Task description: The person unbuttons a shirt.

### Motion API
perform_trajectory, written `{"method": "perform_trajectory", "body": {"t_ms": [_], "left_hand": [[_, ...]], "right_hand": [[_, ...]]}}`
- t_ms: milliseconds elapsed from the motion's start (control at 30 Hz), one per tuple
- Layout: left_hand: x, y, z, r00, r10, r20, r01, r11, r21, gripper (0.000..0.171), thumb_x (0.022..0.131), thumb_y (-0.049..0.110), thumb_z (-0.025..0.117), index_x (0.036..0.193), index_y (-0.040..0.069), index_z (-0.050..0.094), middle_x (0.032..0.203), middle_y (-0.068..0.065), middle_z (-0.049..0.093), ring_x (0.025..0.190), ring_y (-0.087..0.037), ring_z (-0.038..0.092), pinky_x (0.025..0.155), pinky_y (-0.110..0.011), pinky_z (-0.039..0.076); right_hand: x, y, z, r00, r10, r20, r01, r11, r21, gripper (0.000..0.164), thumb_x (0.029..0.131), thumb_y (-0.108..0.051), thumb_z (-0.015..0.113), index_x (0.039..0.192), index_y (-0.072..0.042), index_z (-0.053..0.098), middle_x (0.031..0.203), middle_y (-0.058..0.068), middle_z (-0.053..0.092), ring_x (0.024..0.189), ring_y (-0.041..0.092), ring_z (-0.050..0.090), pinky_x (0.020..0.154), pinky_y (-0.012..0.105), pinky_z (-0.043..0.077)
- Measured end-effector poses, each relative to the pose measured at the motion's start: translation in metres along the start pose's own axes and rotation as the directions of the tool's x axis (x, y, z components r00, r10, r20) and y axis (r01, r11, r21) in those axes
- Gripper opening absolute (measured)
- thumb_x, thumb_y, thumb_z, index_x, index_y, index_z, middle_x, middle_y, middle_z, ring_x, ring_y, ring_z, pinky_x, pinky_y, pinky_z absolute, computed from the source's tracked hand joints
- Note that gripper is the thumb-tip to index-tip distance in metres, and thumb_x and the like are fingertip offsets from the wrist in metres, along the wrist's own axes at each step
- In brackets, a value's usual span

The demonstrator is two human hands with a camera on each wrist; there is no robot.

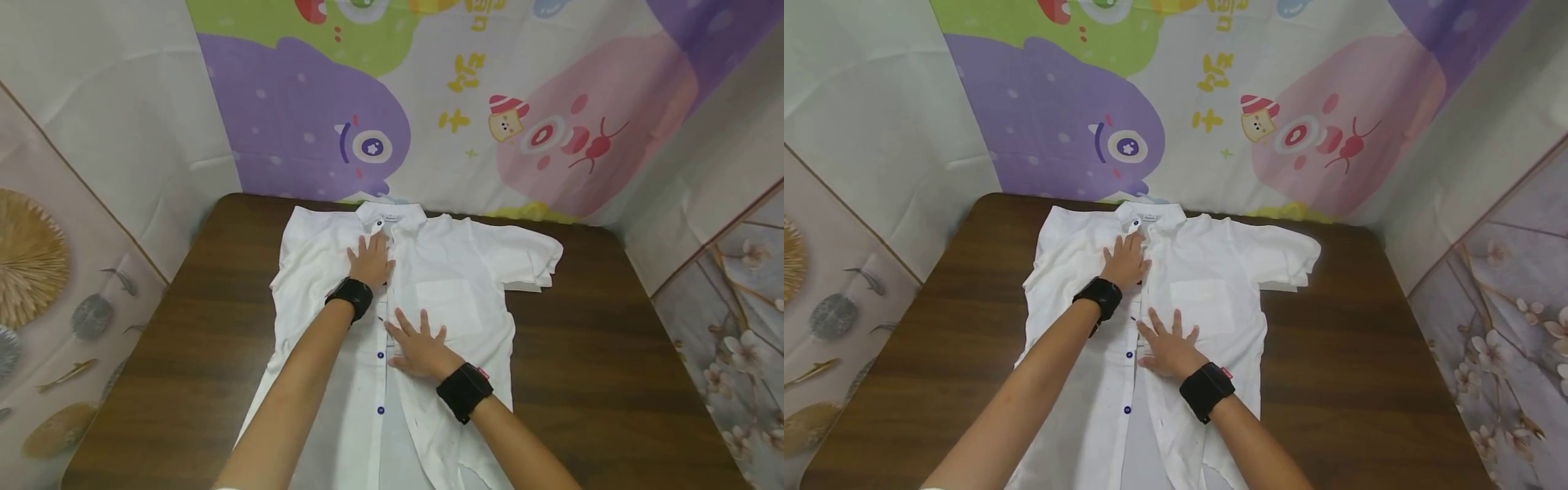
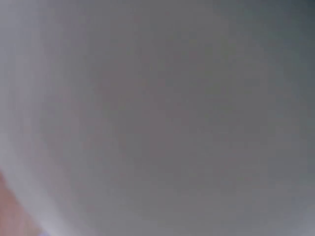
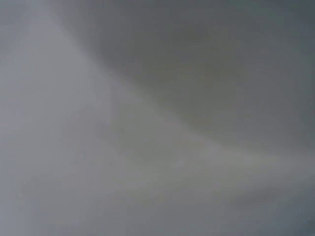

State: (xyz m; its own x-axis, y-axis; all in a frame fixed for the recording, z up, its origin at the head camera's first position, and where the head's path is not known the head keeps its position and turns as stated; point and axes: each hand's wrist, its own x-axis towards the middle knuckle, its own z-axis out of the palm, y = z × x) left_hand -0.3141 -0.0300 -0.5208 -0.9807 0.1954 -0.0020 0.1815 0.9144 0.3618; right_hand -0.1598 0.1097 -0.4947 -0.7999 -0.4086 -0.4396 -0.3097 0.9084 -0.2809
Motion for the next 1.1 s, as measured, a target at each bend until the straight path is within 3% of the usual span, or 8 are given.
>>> {"method": "perform_trajectory", "body": {"t_ms": [67,167,300,467,567,700,933,1100], "left_hand": [[-0.005,-0.001,-0.001,0.999,0.016,0.03,-0.017,0.999,0.037,0.06,0.093,0.038,0.053,0.143,0.015,0.029,0.152,-0.007,0.024,0.14,-0.042,0.014,0.104,-0.068,0.016],[-0.021,-0.001,-0.004,0.991,0.013,0.137,-0.023,0.997,0.071,0.065,0.093,0.043,0.05,0.147,0.016,0.025,0.156,-0.006,0.015,0.142,-0.041,0.004,0.105,-0.069,0.01],[-0.055,0.006,-0.019,0.959,0.0,0.284,-0.022,0.997,0.074,0.068,0.093,0.042,0.05,0.149,0.015,0.021,0.157,-0.007,0.006,0.141,-0.043,-0.003,0.105,-0.069,0.004],[-0.097,0.007,-0.04,0.923,0.021,0.383,-0.056,0.995,0.081,0.066,0.093,0.041,0.052,0.147,0.014,0.026,0.157,-0.01,0.009,0.141,-0.044,0.0,0.106,-0.068,0.003],[-0.12,0.0,-0.044,0.916,0.035,0.401,-0.074,0.994,0.082,0.066,0.092,0.043,0.052,0.147,0.016,0.028,0.156,-0.01,0.011,0.141,-0.044,0.002,0.107,-0.067,0.003],[-0.148,-0.012,-0.047,0.926,0.067,0.371,-0.106,0.991,0.087,0.067,0.089,0.045,0.056,0.145,0.016,0.033,0.155,-0.011,0.017,0.14,-0.045,0.006,0.107,-0.067,0.006],[-0.203,-0.027,-0.042,0.94,0.099,0.326,-0.136,0.986,0.093,0.076,0.084,0.052,0.06,0.145,0.016,0.032,0.155,-0.012,0.018,0.14,-0.045,0.005,0.104,-0.07,0.005],[-0.228,-0.031,-0.032,0.949,0.098,0.3,-0.135,0.985,0.107,0.09,0.075,0.062,0.063,0.146,0.018,0.029,0.155,-0.012,0.018,0.14,-0.047,0.006,0.1,-0.074,0.005]], "right_hand": [[0.0,0.0,0.0,1.0,0.004,0.0,-0.004,1.0,-0.003,0.071,0.089,-0.045,0.055,0.149,-0.027,0.02,0.158,0.0,0.002,0.139,0.047,-0.003,0.099,0.074,0.013],[0.0,-0.001,0.0,1.0,0.003,-0.005,-0.004,1.0,-0.001,0.071,0.089,-0.046,0.055,0.149,-0.026,0.021,0.158,0.0,0.002,0.139,0.047,-0.003,0.099,0.074,0.013],[-0.001,0.004,0.0,1.0,-0.022,-0.01,0.022,0.999,0.029,0.071,0.089,-0.046,0.056,0.148,-0.027,0.022,0.158,-0.001,0.003,0.139,0.047,-0.004,0.099,0.075,0.01],[-0.006,0.019,-0.007,0.994,-0.099,-0.041,0.105,0.978,0.182,0.072,0.09,-0.043,0.056,0.149,-0.024,0.02,0.157,0.002,0.006,0.141,0.042,-0.002,0.104,0.069,0.007],[-0.018,0.03,-0.012,0.99,-0.126,-0.068,0.14,0.956,0.257,0.071,0.09,-0.041,0.057,0.149,-0.02,0.021,0.157,0.004,0.012,0.143,0.036,0.006,0.111,0.058,0.013],[-0.044,0.039,-0.016,0.989,-0.121,-0.084,0.14,0.947,0.29,0.069,0.088,-0.037,0.061,0.146,-0.016,0.031,0.154,0.008,0.022,0.143,0.034,0.013,0.112,0.053,0.016],[-0.08,0.047,0.001,0.993,-0.108,-0.043,0.112,0.989,0.098,0.084,0.071,-0.055,0.07,0.141,-0.02,0.04,0.154,0.01,0.022,0.14,0.046,0.008,0.103,0.071,0.003],[-0.091,0.044,0.014,0.995,-0.099,0.008,0.099,0.995,-0.013,0.097,0.063,-0.063,0.07,0.144,-0.024,0.035,0.156,0.011,0.015,0.138,0.051,0.002,0.098,0.075,0.003]]}}
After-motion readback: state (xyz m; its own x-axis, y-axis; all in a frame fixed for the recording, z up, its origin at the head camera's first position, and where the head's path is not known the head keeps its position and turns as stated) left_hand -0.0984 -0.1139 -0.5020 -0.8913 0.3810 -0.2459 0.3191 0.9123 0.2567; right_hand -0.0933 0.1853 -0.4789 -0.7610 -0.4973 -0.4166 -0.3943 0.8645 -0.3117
